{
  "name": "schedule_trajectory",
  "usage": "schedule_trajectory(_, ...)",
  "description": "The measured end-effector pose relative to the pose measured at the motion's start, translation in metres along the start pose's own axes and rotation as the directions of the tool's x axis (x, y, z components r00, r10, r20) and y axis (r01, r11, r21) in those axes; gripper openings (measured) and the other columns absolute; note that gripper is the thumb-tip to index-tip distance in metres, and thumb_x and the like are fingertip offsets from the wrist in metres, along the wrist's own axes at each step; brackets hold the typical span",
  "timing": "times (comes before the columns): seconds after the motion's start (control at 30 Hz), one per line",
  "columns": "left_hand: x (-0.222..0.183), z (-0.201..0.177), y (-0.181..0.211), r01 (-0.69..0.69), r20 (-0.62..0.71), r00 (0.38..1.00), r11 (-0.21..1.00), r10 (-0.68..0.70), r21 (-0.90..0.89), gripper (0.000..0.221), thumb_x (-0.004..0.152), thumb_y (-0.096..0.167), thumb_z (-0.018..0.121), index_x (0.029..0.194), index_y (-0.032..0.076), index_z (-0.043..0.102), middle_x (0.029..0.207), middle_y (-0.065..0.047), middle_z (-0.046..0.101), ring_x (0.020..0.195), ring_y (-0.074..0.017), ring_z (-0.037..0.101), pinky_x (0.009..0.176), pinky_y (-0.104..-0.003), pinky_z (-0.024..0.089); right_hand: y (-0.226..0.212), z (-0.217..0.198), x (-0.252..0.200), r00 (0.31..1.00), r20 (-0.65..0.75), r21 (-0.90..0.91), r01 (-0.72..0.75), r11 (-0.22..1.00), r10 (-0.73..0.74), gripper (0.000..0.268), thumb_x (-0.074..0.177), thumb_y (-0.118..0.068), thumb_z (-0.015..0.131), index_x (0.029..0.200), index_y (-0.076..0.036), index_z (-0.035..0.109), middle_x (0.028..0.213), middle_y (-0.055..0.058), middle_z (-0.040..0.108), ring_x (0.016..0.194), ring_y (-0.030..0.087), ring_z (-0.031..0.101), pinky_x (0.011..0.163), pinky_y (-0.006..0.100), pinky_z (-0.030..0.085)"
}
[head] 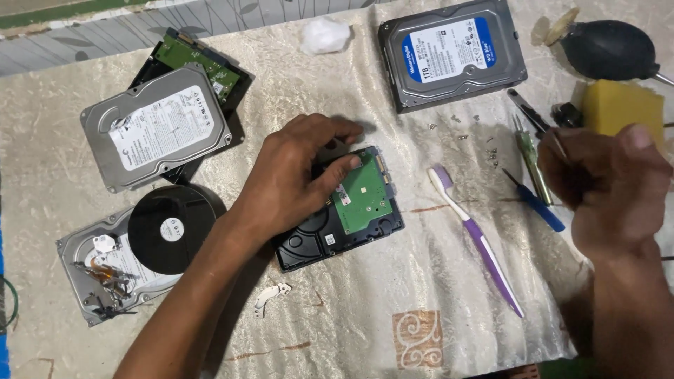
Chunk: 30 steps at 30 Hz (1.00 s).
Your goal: Securing the circuit board to a hard drive using a precision screwdriver and inspecting the assembly.
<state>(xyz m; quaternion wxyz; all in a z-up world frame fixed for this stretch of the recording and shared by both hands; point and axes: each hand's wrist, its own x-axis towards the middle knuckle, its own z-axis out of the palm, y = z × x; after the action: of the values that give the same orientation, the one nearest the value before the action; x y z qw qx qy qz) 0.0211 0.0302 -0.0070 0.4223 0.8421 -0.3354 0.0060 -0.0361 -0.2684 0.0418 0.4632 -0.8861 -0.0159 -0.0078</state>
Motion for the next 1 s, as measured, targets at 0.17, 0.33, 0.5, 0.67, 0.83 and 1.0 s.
schedule_trajectory(0.17, 0.0, 0.001, 0.006, -0.038, -0.015, 0.999, 0.999, 0.039, 0.015, 0.029, 0.099, 0.018, 0.065, 0.12, -0.002, 0.066, 0.121, -0.016, 0.072, 0.107, -0.0328, 0.068, 0.093, -0.043, 0.054, 0.025, -0.002, 0.006, 0.995, -0.09, 0.132, -0.03, 0.991, 0.042, 0.09, 0.09, -0.085, 0.019, 0.053, -0.004, 0.035, 0.049, 0.01, 0.025, 0.067, 0.028, 0.06, 0.073, 0.036, 0.033)
schedule_trajectory(0.33, 0.009, 0.001, 0.025, -0.107, 0.061, 0.993, 0.979, 0.098, 0.174, 0.032, 0.097, 0.01, 0.067, 0.128, 0.002, 0.065, 0.123, -0.02, 0.071, 0.112, -0.0365, 0.069, 0.096, -0.049, 0.057, 0.037, -0.006, 0.011, 0.97, -0.048, 0.321, -0.212, 0.923, 0.239, 0.039, 0.092, -0.05, 0.042, 0.079, -0.014, 0.042, 0.069, 0.012, 0.057, 0.053, 0.016, 0.038, 0.047, 0.03, 0.023)
schedule_trajectory(0.5, 0.03, 0.015, 0.038, -0.166, 0.101, 0.985, 0.944, 0.143, 0.284, 0.034, 0.09, 0.007, 0.075, 0.122, -0.002, 0.069, 0.111, -0.022, 0.071, 0.094, -0.0366, 0.07, 0.084, -0.048, 0.06, 0.037, -0.008, 0.005, 0.993, -0.078, -0.03, 0.084, 0.996, -0.086, 0.029, 0.12, -0.016, 0.049, 0.098, -0.001, 0.058, 0.081, 0.008, 0.056, 0.066, 0.015, 0.044, 0.06, 0.029, 0.033)
schedule_trajectory(0.67, 0.042, 0.024, 0.035, -0.182, 0.085, 0.982, 0.953, 0.166, 0.242, 0.03, 0.092, 0.005, 0.07, 0.121, -0.003, 0.067, 0.106, -0.021, 0.071, 0.095, -0.0364, 0.07, 0.087, -0.05, 0.058, 0.04, -0.001, 0.005, 0.974, -0.113, -0.171, 0.176, 0.969, -0.197, 0.009, 0.118, -0.001, 0.061, 0.117, 0.004, 0.069, 0.107, 0.013, 0.071, 0.082, 0.015, 0.055, 0.069, 0.028, 0.04)
schedule_trajectory(0.83, 0.054, 0.035, 0.03, -0.209, 0.041, 0.978, 0.93, 0.207, 0.303, 0.031, 0.092, 0.005, 0.074, 0.121, -0.005, 0.07, 0.104, -0.022, 0.073, 0.095, -0.0394, 0.071, 0.084, -0.052, 0.059, 0.039, 0.001, 0.0, 0.895, -0.277, -0.068, 0.346, 0.936, -0.351, 0.025, 0.121, 0.006, 0.07, 0.123, 0.011, 0.046, 0.103, 0.023, 0.06, 0.082, 0.026, 0.067, 0.07, 0.03, 0.053)
schedule_trajectory(1.0, 0.092, 0.051, 0.031, -0.312, 0.028, 0.939, 0.811, 0.343, 0.494, 0.022, 0.088, -0.012, 0.066, 0.104, 0.004, 0.065, 0.101, -0.013, 0.063, 0.095, -0.0291, 0.061, 0.081, -0.044, 0.057, 0.059, -0.008, -0.006, 0.84, -0.359, -0.03, 0.425, 0.905, -0.407, 0.02, 0.123, 0.008, 0.07, 0.131, 0.014, 0.053, 0.12, 0.025, 0.059, 0.103, 0.029, 0.059, 0.092, 0.034, 0.045)
